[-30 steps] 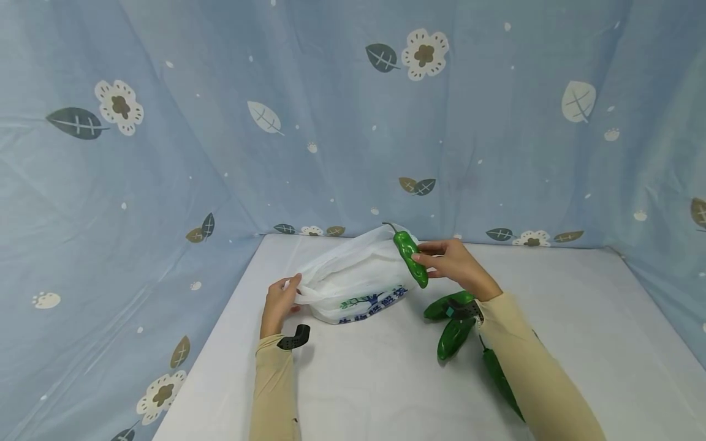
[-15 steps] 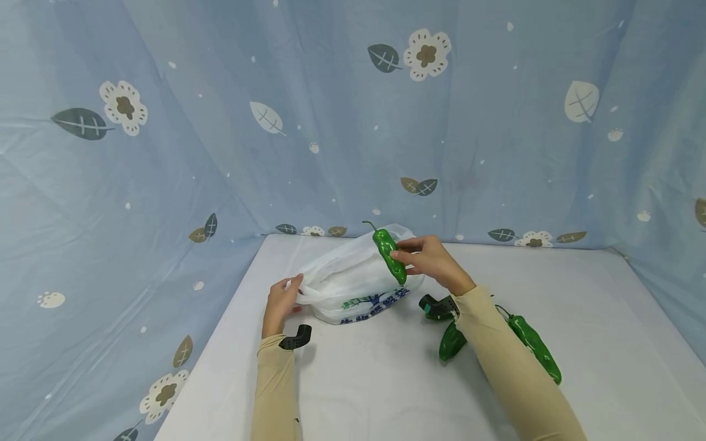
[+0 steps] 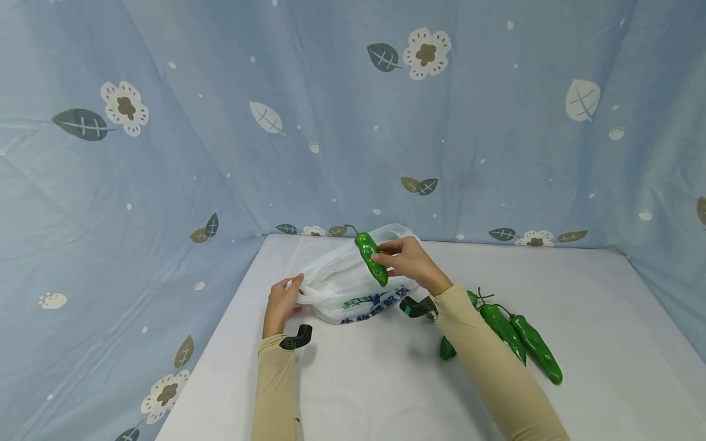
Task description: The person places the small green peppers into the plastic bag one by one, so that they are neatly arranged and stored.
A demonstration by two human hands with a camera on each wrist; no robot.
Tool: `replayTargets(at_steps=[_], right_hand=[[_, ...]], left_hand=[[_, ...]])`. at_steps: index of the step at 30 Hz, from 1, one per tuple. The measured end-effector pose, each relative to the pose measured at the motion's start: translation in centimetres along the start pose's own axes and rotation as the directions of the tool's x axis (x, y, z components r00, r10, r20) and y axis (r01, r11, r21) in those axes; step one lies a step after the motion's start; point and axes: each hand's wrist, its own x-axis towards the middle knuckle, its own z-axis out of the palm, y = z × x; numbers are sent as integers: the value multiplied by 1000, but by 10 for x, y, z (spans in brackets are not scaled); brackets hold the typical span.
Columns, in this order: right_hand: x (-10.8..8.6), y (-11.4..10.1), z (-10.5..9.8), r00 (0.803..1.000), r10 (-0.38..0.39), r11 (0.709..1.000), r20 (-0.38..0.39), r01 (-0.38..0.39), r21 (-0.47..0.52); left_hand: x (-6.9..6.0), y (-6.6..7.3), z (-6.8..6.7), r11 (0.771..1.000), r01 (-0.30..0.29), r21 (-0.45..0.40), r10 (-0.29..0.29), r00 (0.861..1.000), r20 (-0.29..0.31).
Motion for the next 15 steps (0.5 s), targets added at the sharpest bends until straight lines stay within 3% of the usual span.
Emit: replayTargets(at_steps=[15], right_hand=[[17,8,27,1000,-14,1000,-28,14,7]], left_hand=[[-1,0,-1,1000,5,2,-5,1000,2]])
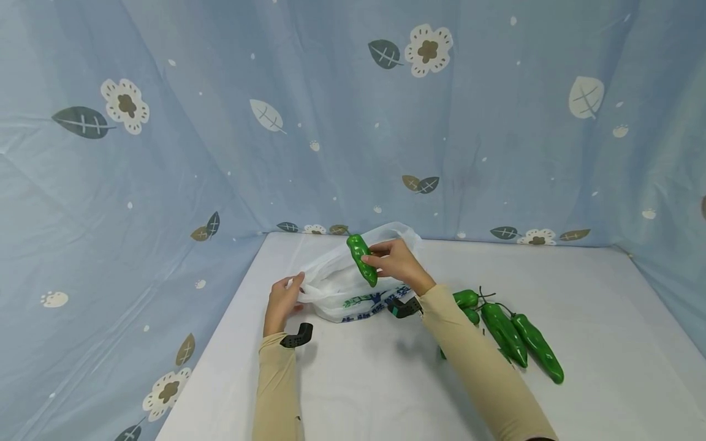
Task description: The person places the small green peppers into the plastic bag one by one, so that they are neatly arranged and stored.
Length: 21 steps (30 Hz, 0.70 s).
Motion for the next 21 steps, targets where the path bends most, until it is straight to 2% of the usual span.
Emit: replayTargets(at_steps=[21], right_hand=[[17,8,33,998,16,1000,-63,-17,-12]], left_hand=[[0,-1,0,1000,5,-17,-4,1000,25]])
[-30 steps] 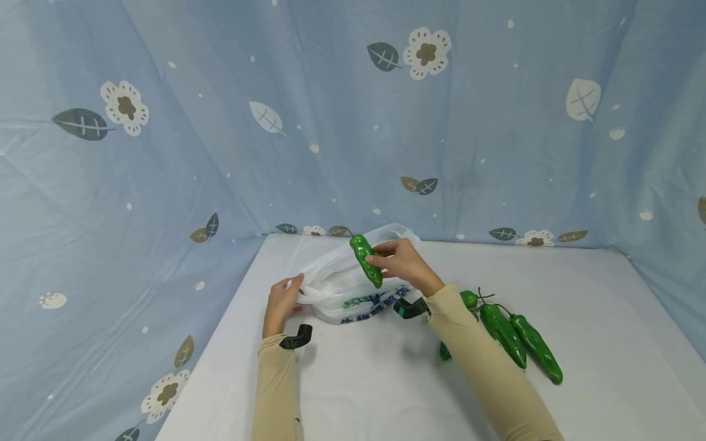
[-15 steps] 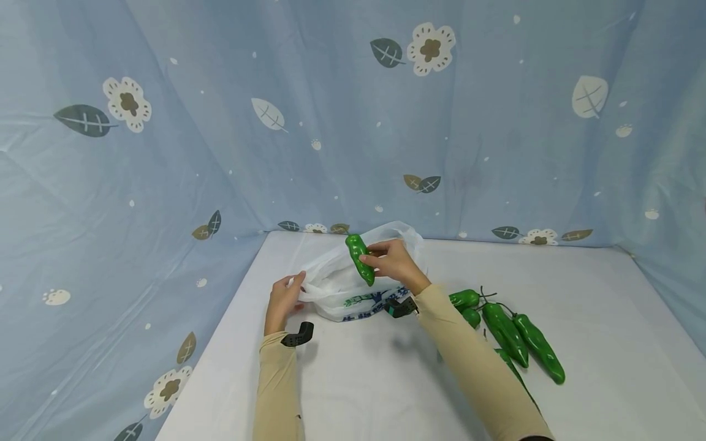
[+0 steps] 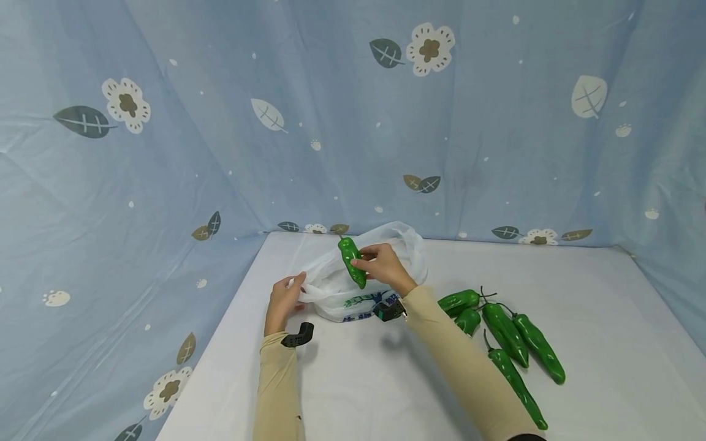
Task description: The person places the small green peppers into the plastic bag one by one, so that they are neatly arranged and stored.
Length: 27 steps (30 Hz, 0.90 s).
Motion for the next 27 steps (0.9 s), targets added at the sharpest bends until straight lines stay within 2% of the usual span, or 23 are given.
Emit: replayTargets(at_steps=[12,18,27], right_hand=[[1,0,20,1000,-5,1000,-3,5,-7],[0,0,30,1000,-15,1000,19,15,-1],[1,4,42,1000,-11,1000,22,11,-7]], left_hand=[[-1,1,0,1000,-3,5,3,1000,-2],[-2,0,0,1000,8,5,-8,1000,-14],[-4,2,2,1000,-2,8,2,1000,0]])
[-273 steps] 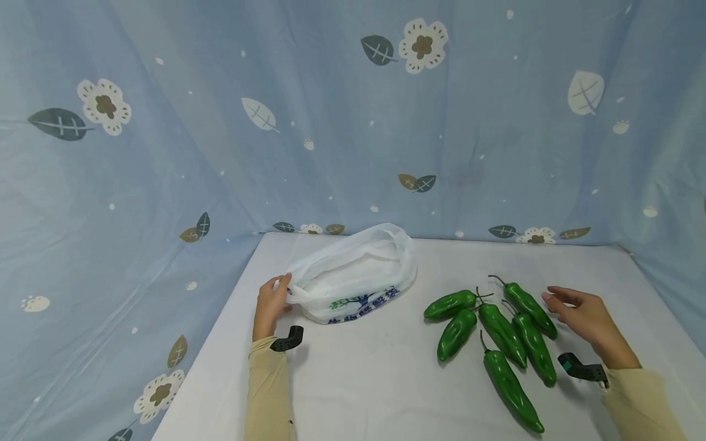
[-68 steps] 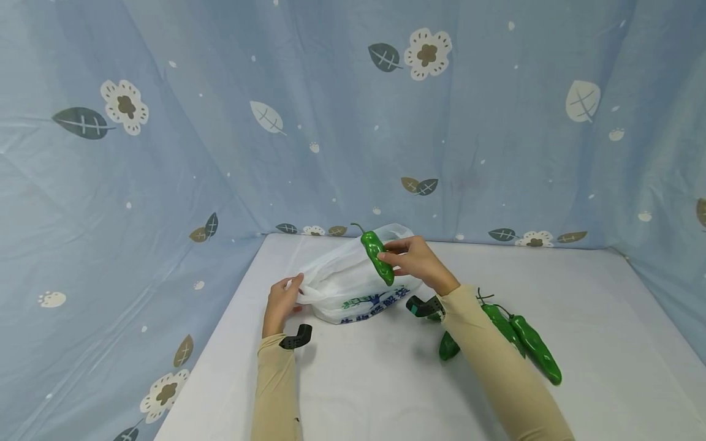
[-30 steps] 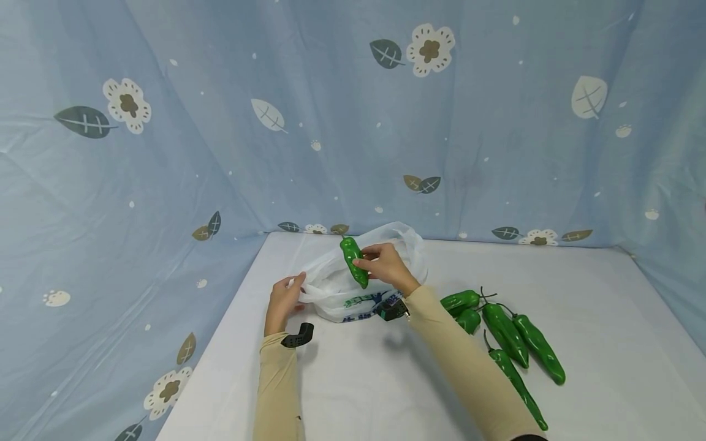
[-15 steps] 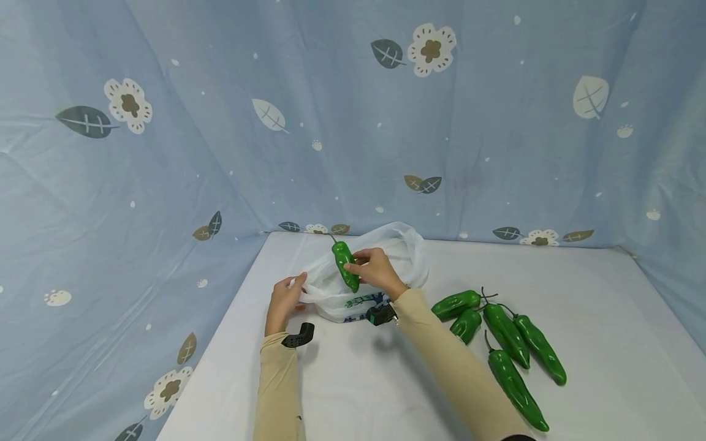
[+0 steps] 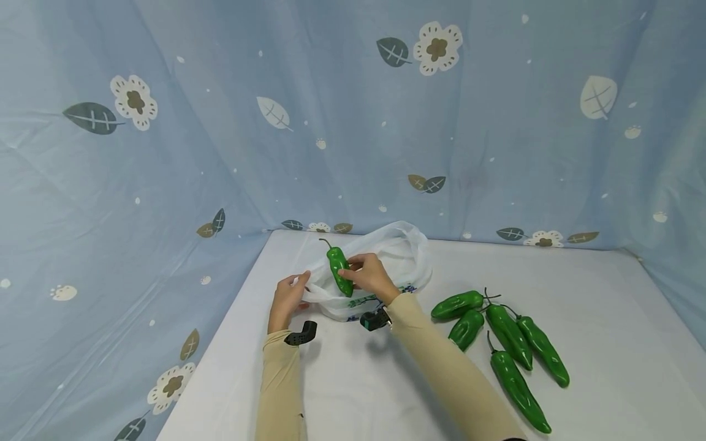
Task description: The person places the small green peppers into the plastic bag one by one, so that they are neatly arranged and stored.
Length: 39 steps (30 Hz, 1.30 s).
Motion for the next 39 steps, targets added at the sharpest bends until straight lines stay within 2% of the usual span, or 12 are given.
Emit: replayTargets(at_steps=[18,39], right_hand=[[-1,7,13,999,16,997,40,-13,-74],[0,13,19,999,-2,986,33,7,-165]], left_hand=[[1,0,-1,1000,-18,-1,18,1000,1],[1,1,0,992,-72,102,70,997,19]])
